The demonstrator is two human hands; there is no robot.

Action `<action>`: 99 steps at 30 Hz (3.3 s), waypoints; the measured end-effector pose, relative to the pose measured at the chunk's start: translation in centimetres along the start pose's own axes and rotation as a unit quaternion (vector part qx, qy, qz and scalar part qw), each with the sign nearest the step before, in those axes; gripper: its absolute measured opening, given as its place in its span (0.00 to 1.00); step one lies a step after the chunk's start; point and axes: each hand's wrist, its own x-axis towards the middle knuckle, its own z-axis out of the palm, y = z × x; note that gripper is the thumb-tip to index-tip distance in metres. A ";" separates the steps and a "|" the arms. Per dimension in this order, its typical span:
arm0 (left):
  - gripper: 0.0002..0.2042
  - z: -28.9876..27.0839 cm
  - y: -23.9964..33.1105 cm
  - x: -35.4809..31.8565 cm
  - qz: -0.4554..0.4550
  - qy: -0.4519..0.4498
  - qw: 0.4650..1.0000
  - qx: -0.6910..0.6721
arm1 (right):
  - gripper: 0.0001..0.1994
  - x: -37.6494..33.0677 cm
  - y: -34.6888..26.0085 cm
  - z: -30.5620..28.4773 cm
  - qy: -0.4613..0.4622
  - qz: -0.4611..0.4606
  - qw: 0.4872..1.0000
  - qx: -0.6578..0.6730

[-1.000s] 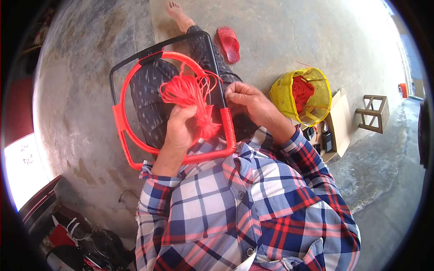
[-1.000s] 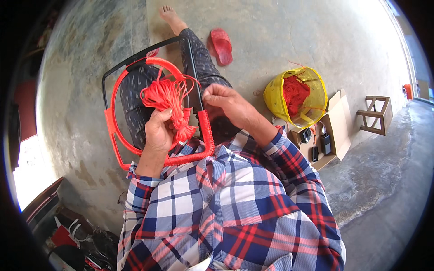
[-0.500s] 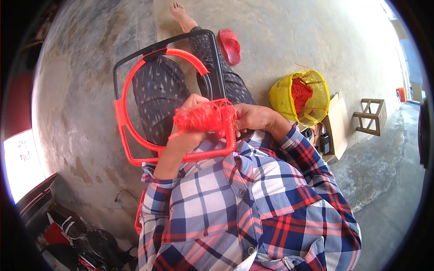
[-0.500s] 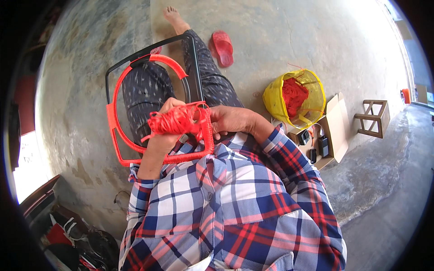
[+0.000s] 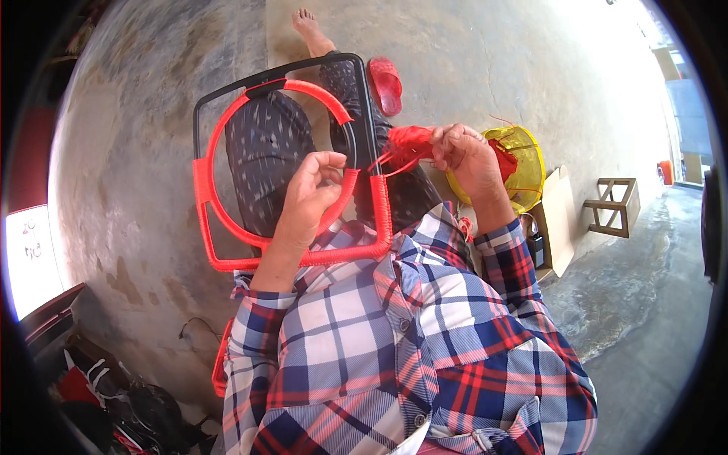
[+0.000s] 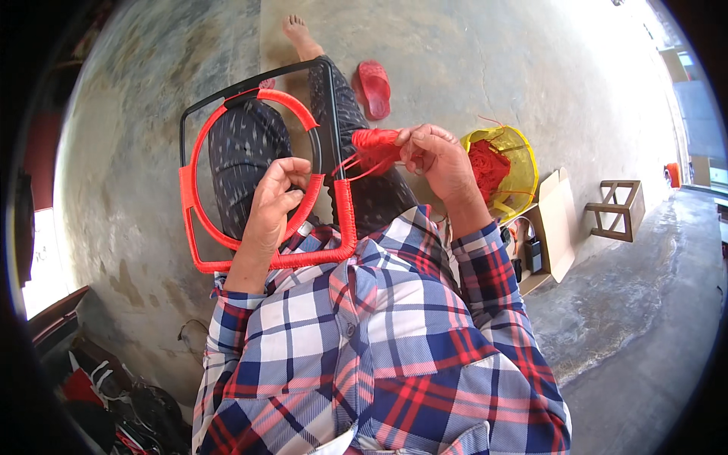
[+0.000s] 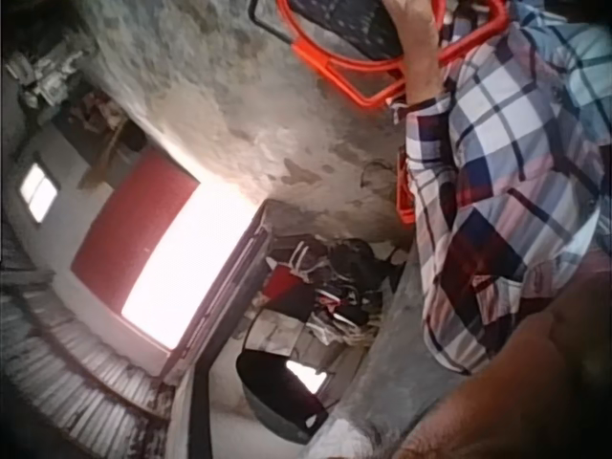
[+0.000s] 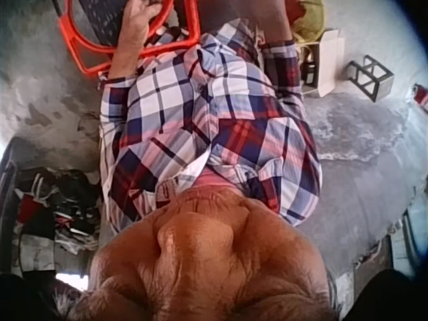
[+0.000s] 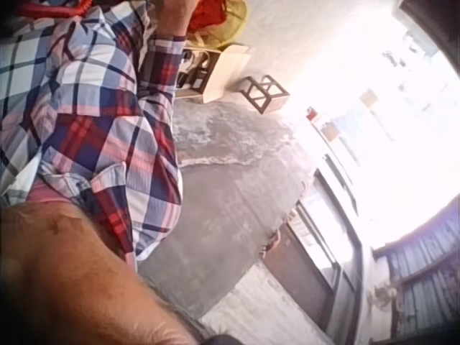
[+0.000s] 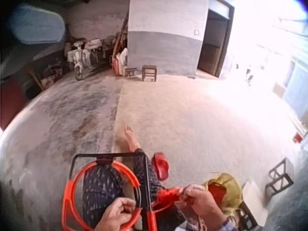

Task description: Tying red cord or netting around a square plastic frame.

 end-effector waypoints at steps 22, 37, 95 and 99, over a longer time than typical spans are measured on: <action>0.26 -0.5 0.7 -0.5 -0.027 -0.010 0.999 -0.044 | 0.05 6.8 4.7 -4.4 0.184 0.132 0.962 -0.151; 0.24 -0.2 1.7 -1.2 -0.060 -0.031 0.993 -0.098 | 0.33 16.6 15.9 -15.1 0.144 0.177 0.926 -0.302; 0.10 2.7 2.9 0.9 0.313 0.009 0.689 0.654 | 0.18 1.1 -1.8 -1.9 0.140 0.026 0.930 -0.340; 0.08 2.5 2.6 1.8 0.325 0.005 0.658 0.679 | 0.16 1.3 -2.1 0.1 0.143 -0.037 0.973 -0.176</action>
